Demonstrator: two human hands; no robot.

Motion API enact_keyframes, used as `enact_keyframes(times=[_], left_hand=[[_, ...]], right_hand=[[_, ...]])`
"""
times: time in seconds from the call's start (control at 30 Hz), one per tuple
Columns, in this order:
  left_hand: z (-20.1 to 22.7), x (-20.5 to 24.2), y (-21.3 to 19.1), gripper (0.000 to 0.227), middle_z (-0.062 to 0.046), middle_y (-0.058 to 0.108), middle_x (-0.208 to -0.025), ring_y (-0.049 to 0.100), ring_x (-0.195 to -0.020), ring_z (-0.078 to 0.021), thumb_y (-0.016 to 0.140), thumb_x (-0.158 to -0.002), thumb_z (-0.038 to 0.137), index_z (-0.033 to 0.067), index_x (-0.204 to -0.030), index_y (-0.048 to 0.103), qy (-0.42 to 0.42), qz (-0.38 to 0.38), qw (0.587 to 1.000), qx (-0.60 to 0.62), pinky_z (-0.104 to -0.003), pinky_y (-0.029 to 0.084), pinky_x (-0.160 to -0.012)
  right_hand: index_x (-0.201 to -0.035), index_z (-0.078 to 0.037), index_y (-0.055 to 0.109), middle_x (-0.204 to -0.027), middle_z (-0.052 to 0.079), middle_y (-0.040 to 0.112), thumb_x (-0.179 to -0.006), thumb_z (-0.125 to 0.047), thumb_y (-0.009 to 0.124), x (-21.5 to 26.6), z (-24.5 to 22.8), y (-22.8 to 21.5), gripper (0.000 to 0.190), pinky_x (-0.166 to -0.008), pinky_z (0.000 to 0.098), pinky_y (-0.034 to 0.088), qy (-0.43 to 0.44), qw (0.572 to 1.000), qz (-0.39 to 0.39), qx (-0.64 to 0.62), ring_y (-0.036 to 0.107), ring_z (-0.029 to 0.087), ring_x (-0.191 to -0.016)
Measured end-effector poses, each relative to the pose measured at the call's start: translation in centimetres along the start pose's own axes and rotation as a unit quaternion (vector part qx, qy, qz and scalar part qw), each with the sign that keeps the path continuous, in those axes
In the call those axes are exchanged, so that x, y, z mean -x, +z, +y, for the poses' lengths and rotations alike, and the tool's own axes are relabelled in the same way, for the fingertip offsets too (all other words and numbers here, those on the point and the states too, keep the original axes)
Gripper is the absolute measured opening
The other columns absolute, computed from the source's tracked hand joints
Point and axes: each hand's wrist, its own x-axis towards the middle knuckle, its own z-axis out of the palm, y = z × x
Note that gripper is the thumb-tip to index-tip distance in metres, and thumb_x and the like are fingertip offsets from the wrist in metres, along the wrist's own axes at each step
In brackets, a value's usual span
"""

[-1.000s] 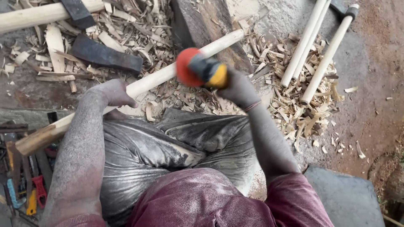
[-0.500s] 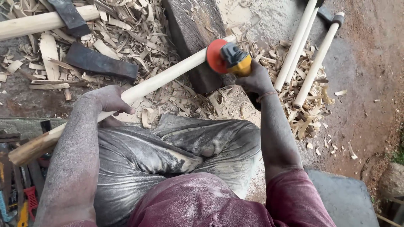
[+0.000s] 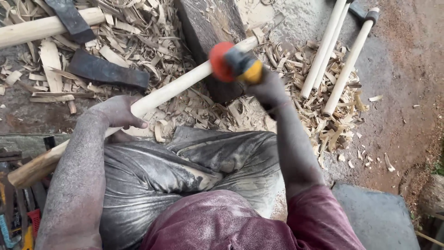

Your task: Sand the wooden handle of a tool using an angle grinder with a sanding disc.

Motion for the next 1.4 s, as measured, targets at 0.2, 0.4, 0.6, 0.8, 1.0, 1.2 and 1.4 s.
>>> enact_keyframes(times=[0.2,0.4,0.6,0.8,1.0,1.2,1.4], left_hand=[[-0.2,-0.2,-0.3,0.076,-0.007,0.070,-0.114,0.074,-0.086,-0.0219,0.084,-0.077,0.019,0.0250,-0.146,0.054,-0.057,-0.016,0.994,0.087,-0.036,0.067,-0.057],[0.5,0.3,-0.3,0.077,-0.015,0.070,-0.107,0.074,-0.089,-0.0256,0.087,-0.078,0.024,0.0239,-0.148,0.055,-0.076,-0.016,0.995,0.066,-0.042,0.067,-0.074],[1.0,0.8,-0.4,0.085,-0.012,0.076,-0.110,0.072,-0.089,-0.0216,0.092,-0.074,0.024,0.0216,-0.150,0.053,-0.017,0.019,1.000,-0.008,-0.037,0.066,-0.072],[0.9,0.7,-0.7,0.072,-0.008,0.071,-0.120,0.076,-0.096,-0.0243,0.082,-0.082,0.024,0.0231,-0.149,0.055,-0.072,0.005,0.994,0.076,-0.042,0.070,-0.069],[0.6,0.4,-0.3,0.076,-0.012,0.073,-0.123,0.074,-0.102,-0.0230,0.089,-0.076,0.031,0.0146,-0.143,0.059,-0.036,0.001,0.999,0.018,-0.040,0.070,-0.070],[-1.7,-2.8,0.3,0.078,-0.010,0.073,-0.121,0.070,-0.109,-0.0225,0.097,-0.072,0.035,0.0106,-0.137,0.061,0.028,0.039,0.996,-0.073,-0.035,0.056,-0.083],[1.3,1.7,-0.4,0.074,-0.012,0.072,-0.125,0.072,-0.107,-0.0232,0.086,-0.080,0.017,0.0196,-0.147,0.054,-0.051,0.015,0.998,0.045,-0.037,0.067,-0.062]], right_hand=[[-0.132,-0.009,0.060,-0.115,0.011,0.076,-0.063,-0.018,0.089,-1.9,2.3,-1.7,0.075,-0.095,0.0360,0.060,-0.012,1.000,0.004,0.025,0.074,0.023,-0.105],[-0.131,-0.008,0.057,-0.107,0.012,0.077,-0.068,-0.018,0.088,4.7,-5.3,3.8,0.070,-0.099,0.0370,0.059,-0.100,0.981,-0.102,0.134,0.076,0.027,-0.098],[-0.131,-0.009,0.057,-0.113,0.011,0.075,-0.064,-0.018,0.093,1.1,-1.4,0.2,0.077,-0.094,0.0353,0.058,0.001,0.997,-0.027,0.077,0.072,0.022,-0.101],[-0.133,-0.009,0.059,-0.116,0.010,0.076,-0.072,-0.022,0.086,-1.0,0.9,-2.2,0.067,-0.094,0.0346,0.060,-0.001,1.000,0.003,-0.026,0.074,0.024,-0.105],[-0.132,-0.010,0.062,-0.116,0.015,0.076,-0.070,-0.027,0.089,4.8,-5.6,3.6,0.069,-0.097,0.0384,0.057,-0.087,0.992,-0.047,0.080,0.074,0.028,-0.108],[-0.134,-0.010,0.058,-0.112,0.015,0.075,-0.069,-0.026,0.091,2.2,-2.5,3.2,0.075,-0.097,0.0383,0.057,-0.095,0.981,-0.062,0.157,0.073,0.029,-0.104],[-0.132,-0.009,0.062,-0.117,0.008,0.076,-0.069,-0.018,0.087,-1.3,1.7,-2.0,0.068,-0.096,0.0337,0.059,0.021,0.999,0.019,-0.023,0.073,0.019,-0.105]])
